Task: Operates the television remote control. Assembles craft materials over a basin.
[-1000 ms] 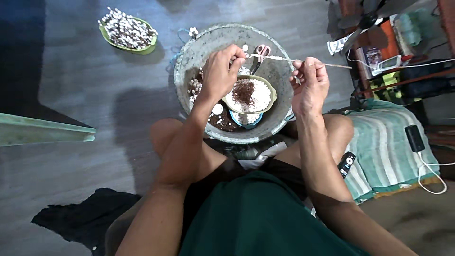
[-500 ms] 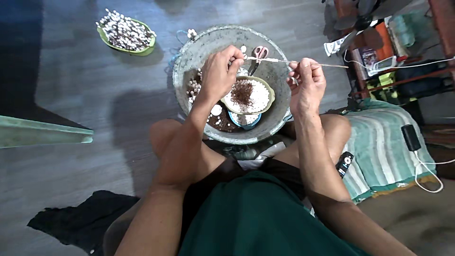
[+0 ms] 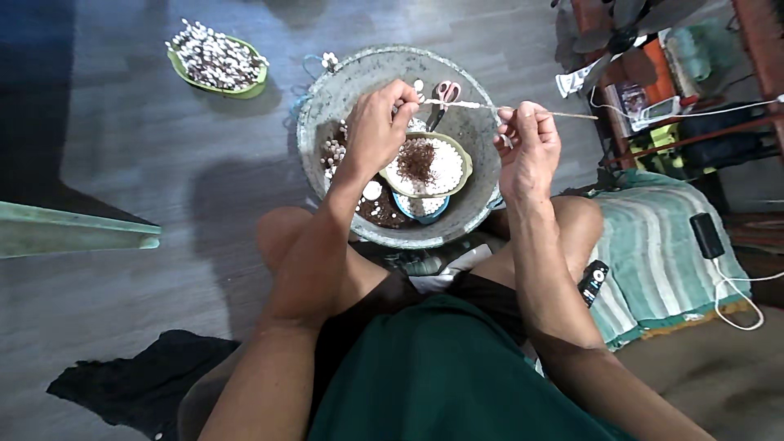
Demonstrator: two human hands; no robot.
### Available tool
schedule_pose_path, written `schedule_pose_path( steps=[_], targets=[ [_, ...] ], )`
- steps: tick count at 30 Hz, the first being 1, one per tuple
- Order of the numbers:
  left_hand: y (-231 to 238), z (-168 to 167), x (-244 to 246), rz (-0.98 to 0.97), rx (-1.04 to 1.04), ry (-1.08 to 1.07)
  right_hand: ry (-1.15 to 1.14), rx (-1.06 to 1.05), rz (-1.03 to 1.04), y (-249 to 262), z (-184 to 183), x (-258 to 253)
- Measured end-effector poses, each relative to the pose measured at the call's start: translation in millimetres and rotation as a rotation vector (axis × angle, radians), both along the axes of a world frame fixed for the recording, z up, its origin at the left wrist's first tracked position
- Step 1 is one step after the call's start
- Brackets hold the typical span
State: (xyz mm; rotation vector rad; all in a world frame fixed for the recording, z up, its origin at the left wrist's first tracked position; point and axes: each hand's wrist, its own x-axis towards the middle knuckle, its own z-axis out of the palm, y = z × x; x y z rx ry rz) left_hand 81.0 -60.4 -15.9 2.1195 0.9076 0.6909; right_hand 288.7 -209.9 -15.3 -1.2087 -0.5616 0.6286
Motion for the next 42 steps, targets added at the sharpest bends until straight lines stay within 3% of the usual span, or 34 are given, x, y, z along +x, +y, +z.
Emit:
schedule_pose_path(
  steps=[42],
  targets=[
    [-4.7,6.4,0.5,0.033,0.056,0.109,-0.098,-0.019,-0.062,2.4,-4.0,7.0]
  ],
)
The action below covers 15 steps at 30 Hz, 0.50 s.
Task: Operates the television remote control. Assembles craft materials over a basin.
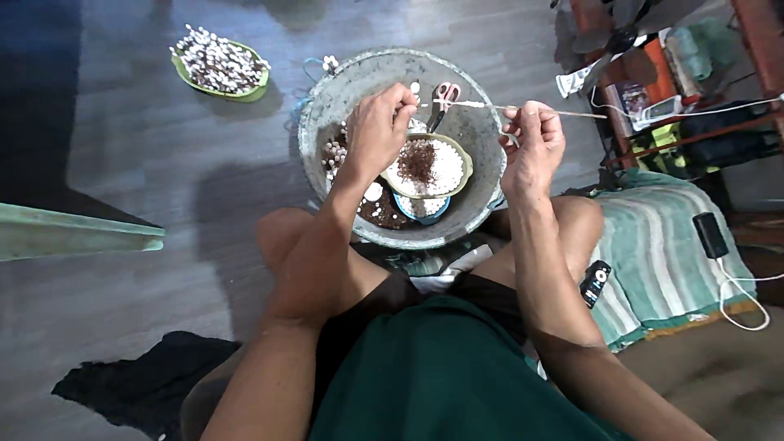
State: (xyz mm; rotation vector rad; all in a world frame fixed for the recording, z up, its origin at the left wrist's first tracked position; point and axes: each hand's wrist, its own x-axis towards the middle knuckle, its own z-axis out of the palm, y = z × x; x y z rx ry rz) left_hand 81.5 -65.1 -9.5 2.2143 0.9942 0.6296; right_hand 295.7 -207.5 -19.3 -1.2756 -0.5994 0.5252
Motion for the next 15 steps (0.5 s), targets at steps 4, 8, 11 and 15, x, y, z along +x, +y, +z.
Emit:
schedule_pose_path(
  steps=[4,8,11,15],
  targets=[
    [-0.2,-4.0,0.6,-0.008,0.012,-0.009,0.008,-0.013,0.047,1.1,2.1,-4.6],
    [7.3,-5.8,-1.8,0.001,0.003,-0.013,-0.032,-0.017,0.02,-8.2,7.1,-3.2],
    [16.2,-9.6,-8.7,0.006,-0.155,-0.161,-0.243,-0.117,0.086,-23.4,-12.3,-19.1],
    [24.5,-6.6,-8.9,-0.039,-0.455,-0.592,-0.566,-0.358,0.363,-18.9,-84.3,-72.2]
  ],
)
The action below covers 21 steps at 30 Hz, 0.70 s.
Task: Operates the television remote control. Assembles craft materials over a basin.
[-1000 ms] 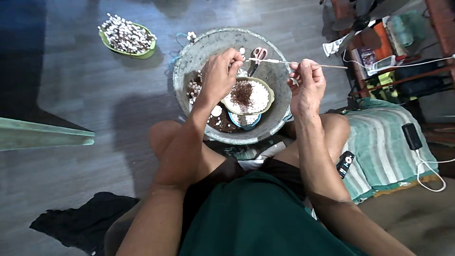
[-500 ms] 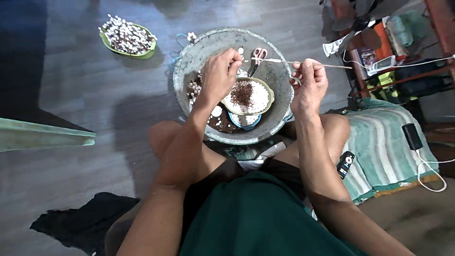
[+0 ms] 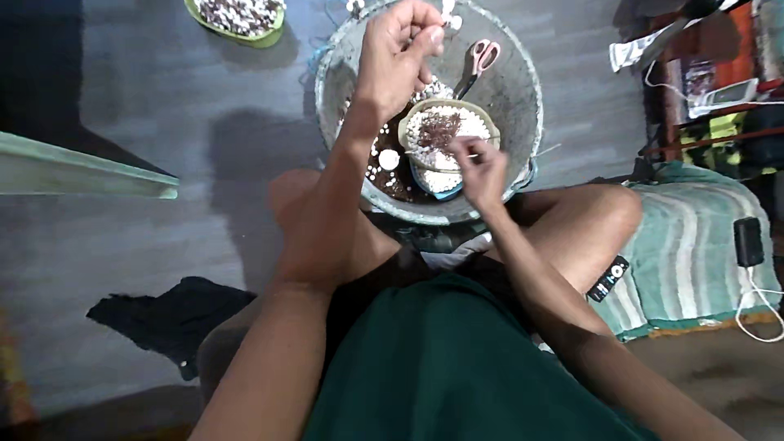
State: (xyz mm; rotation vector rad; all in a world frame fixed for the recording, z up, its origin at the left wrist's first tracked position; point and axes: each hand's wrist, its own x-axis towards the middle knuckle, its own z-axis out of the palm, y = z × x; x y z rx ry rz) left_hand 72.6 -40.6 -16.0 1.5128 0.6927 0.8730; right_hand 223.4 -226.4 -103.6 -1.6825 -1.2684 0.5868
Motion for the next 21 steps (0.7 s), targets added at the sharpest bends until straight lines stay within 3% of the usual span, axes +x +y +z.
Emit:
schedule_pose_path(
  steps=[4,9,14,17,21],
  targets=[
    [1.2,3.2,-2.9,-0.021,-0.106,-0.129,-0.248,-0.157,0.152,20.4,-78.4,-43.0],
    [5.9,7.1,-9.2,-0.012,-0.136,-0.175,-0.414,-0.312,0.288,42.7,-122.3,-62.2],
    [5.6,9.0,-11.1,-0.018,-0.129,-0.184,-0.314,-0.702,0.526,16.0,-105.1,-52.6],
    [5.6,8.1,-12.6,-0.027,-0.122,-0.185,-0.289,-0.934,0.501,-16.4,-81.7,-15.3],
    [3.0,4.3,-8.1,-0.052,-0.133,-0.166,-0.429,-1.185,0.443,-18.8,-118.2,31.3]
  ],
)
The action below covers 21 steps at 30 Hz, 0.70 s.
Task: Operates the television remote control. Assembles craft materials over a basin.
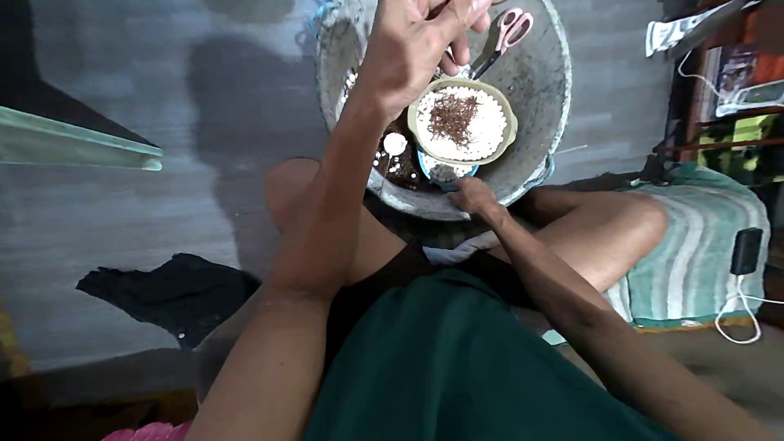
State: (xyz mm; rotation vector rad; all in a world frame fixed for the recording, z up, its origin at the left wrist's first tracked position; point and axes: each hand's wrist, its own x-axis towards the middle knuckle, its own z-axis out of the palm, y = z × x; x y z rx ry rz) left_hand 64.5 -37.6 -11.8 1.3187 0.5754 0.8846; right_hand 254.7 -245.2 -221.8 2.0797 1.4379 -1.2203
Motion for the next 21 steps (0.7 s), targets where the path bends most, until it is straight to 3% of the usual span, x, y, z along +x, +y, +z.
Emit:
schedule_pose_path(
  steps=[3,5,8,11,17,21],
  targets=[
    [-2.9,-1.0,3.0,-0.011,-0.011,0.051,-0.006,-0.061,0.053,16.0,0.4,-12.0],
    [-3.0,-2.5,4.2,-0.011,-0.012,0.069,0.054,0.041,0.166,27.1,0.5,-37.5],
    [-3.2,-4.6,7.1,-0.011,-0.021,0.05,0.092,0.291,0.554,43.7,-28.9,-67.2],
    [-1.2,-3.3,8.0,-0.012,-0.043,0.03,0.017,0.285,0.873,63.4,-55.9,-82.3],
    [4.0,-1.1,2.2,-0.007,-0.077,-0.002,-0.117,0.191,0.874,70.5,-71.0,-99.9],
    [7.4,2.8,-0.5,-0.011,-0.092,-0.02,-0.051,0.119,0.872,76.0,-72.4,-96.5]
  ],
)
